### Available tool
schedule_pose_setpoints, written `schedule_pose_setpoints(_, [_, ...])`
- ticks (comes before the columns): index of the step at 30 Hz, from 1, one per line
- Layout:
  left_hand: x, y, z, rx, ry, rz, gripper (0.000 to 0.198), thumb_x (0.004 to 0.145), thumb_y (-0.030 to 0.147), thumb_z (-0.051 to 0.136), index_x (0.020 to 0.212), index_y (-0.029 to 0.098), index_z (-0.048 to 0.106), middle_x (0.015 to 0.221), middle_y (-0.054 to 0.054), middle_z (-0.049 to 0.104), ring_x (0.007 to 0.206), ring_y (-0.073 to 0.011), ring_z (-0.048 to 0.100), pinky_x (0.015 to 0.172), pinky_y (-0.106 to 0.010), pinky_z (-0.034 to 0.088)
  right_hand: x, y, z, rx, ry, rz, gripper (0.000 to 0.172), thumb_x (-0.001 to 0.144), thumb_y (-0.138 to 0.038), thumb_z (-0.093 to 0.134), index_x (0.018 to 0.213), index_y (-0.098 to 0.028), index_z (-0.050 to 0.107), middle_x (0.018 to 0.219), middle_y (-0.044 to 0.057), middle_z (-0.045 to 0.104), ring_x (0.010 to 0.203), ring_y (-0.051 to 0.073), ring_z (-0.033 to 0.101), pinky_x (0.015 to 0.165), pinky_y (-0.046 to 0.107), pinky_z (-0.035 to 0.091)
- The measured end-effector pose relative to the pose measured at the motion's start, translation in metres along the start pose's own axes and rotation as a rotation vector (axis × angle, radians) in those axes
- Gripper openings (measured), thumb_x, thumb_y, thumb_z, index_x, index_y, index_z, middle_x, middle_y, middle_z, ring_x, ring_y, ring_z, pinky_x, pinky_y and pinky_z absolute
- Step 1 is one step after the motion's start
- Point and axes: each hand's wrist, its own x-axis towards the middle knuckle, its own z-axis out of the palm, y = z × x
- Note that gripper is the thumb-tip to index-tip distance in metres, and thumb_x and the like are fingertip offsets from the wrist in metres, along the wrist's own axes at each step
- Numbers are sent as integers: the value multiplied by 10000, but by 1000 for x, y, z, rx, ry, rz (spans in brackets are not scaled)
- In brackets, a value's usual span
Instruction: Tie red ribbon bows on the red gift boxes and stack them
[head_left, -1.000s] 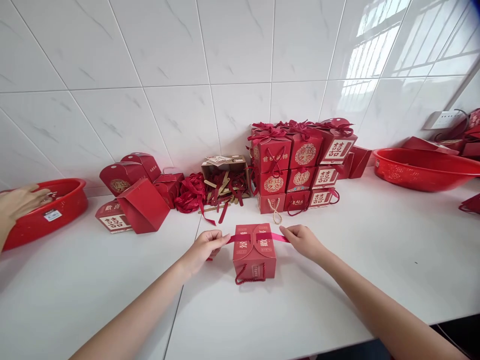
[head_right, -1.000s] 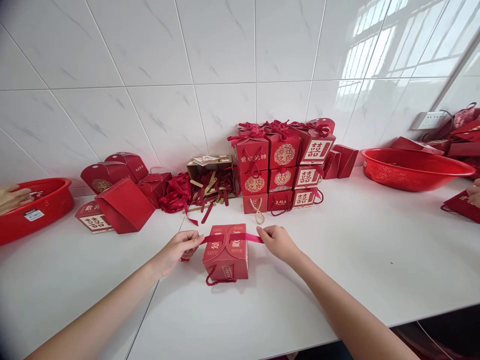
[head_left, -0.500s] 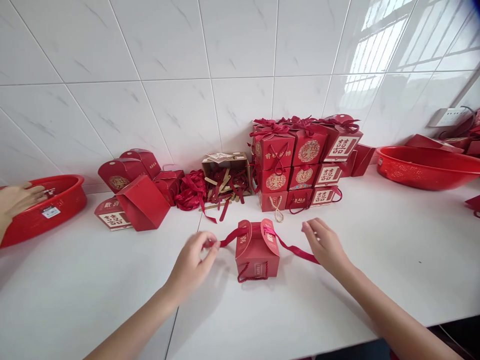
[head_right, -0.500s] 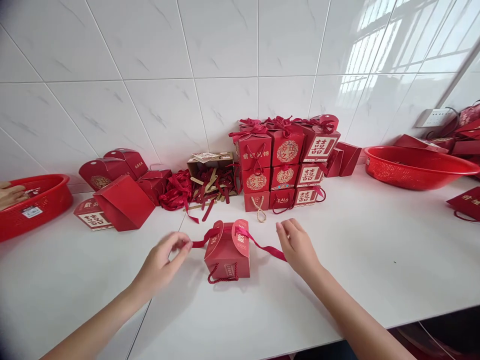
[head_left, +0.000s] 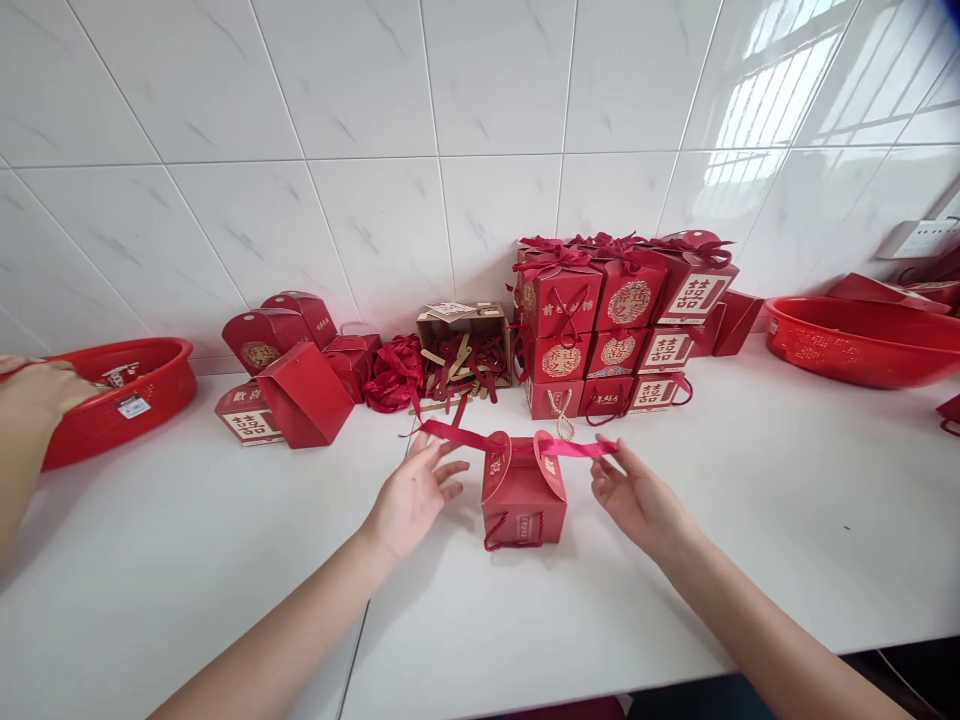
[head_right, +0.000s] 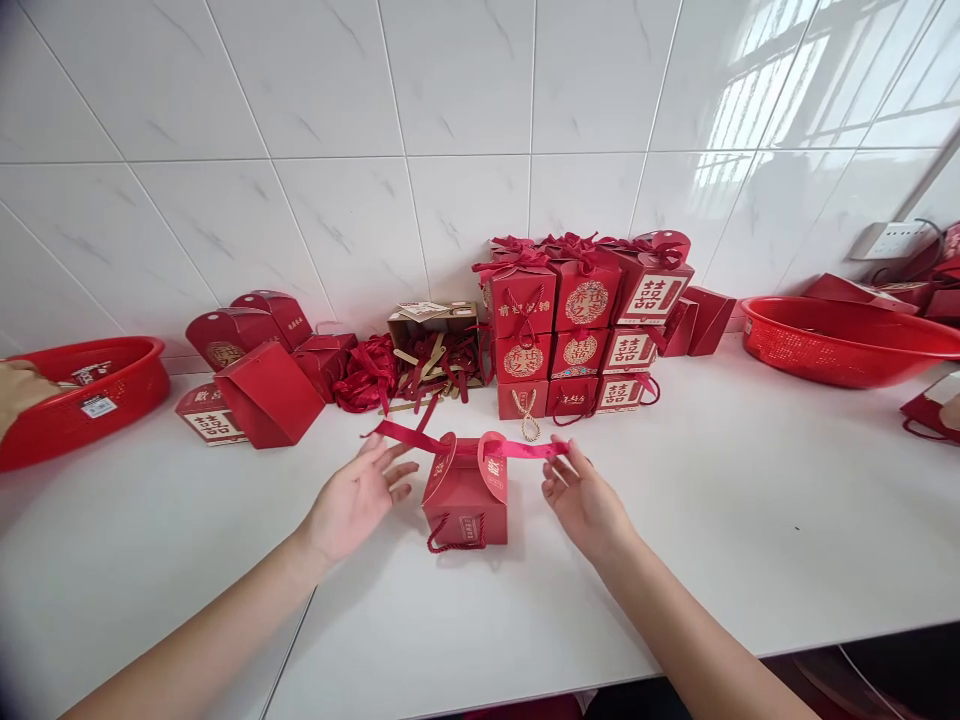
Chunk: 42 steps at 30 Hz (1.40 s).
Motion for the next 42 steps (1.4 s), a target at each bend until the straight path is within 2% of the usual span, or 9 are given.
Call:
schedule_pose_setpoints(3, [-4, 17, 6, 20, 76, 179, 173, 811, 381, 650, 884, 237, 588, 928, -1, 621, 842, -156, 612, 641, -242, 475, -3, -19, 2, 57, 2, -127, 119, 840, -347, 644, 902, -256, 688, 849, -11, 605, 697, 81, 581, 580, 155, 510])
schedule_pose_setpoints(6, [-5, 37, 14, 53, 101, 335, 160, 753, 339, 702, 787, 211, 613, 870, -8, 639, 826, -154, 603, 666, -240, 478, -12, -43, 12, 43, -44, -266, 178, 763, -310, 734, 928, -250, 706, 846, -21, 608, 692, 72, 572, 590, 143, 505])
schedule_pose_setpoints(12, [0, 71, 46, 110, 4, 497, 121, 724, 298, 734, 779, 192, 712, 901, -13, 682, 801, -133, 599, 691, -247, 491, -26, -84, 53, -251, -242, -533, 213, 762, -397, 732, 898, -233, 730, 823, 9, 642, 694, 108, 578, 622, 220, 507])
schedule_pose_setpoints(15, [4, 79, 66, 189, -46, 556, 168, 726, 332, 738, 795, 179, 735, 884, -29, 696, 801, -151, 610, 695, -270, 499, -26, -96, 76, -409, -286, -692, 227, 749, -396, 743, 898, -225, 725, 833, 7, 653, 748, 131, 597, 659, 248, 505])
schedule_pose_setpoints(18, [8, 84, 83, 239, -68, 631, 204, 702, 317, 761, 852, 180, 744, 812, -22, 690, 787, -154, 614, 697, -273, 501, -22, -104, 95, -504, -348, -845, 197, 763, -404, 731, 767, -209, 702, 723, -16, 613, 680, 115, 567, 638, 246, 486])
schedule_pose_setpoints(20, [10, 85, 92, 245, -96, 647, 217, 699, 314, 762, 867, 177, 744, 786, -16, 679, 775, -146, 615, 688, -258, 500, -20, -107, 103, -535, -410, -861, 235, 784, -427, 706, 729, -198, 698, 684, -20, 593, 651, 104, 546, 622, 236, 470])
schedule_pose_setpoints(24, [11, 89, 104, 234, -138, 631, 213, 701, 322, 749, 844, 165, 738, 783, -21, 683, 764, -154, 640, 665, -248, 497, -18, -108, 113, -563, -517, -778, 314, 805, -497, 658, 899, -208, 736, 756, 5, 636, 697, 121, 566, 638, 242, 470])
schedule_pose_setpoints(35, [7, 89, 115, 235, -171, 555, 242, 722, 369, 738, 840, 158, 727, 834, -45, 710, 806, -196, 678, 657, -278, 503, -18, -106, 117, -564, -520, -810, 322, 814, -492, 650, 969, -226, 743, 725, -11, 615, 710, 125, 548, 660, 255, 463])
schedule_pose_setpoints(42, [6, 86, 112, 248, -173, 539, 226, 743, 367, 725, 844, 165, 727, 831, -42, 708, 812, -197, 678, 670, -281, 508, -20, -109, 116, -550, -520, -812, 283, 826, -462, 648, 964, -234, 745, 848, 2, 669, 744, 121, 565, 654, 247, 470])
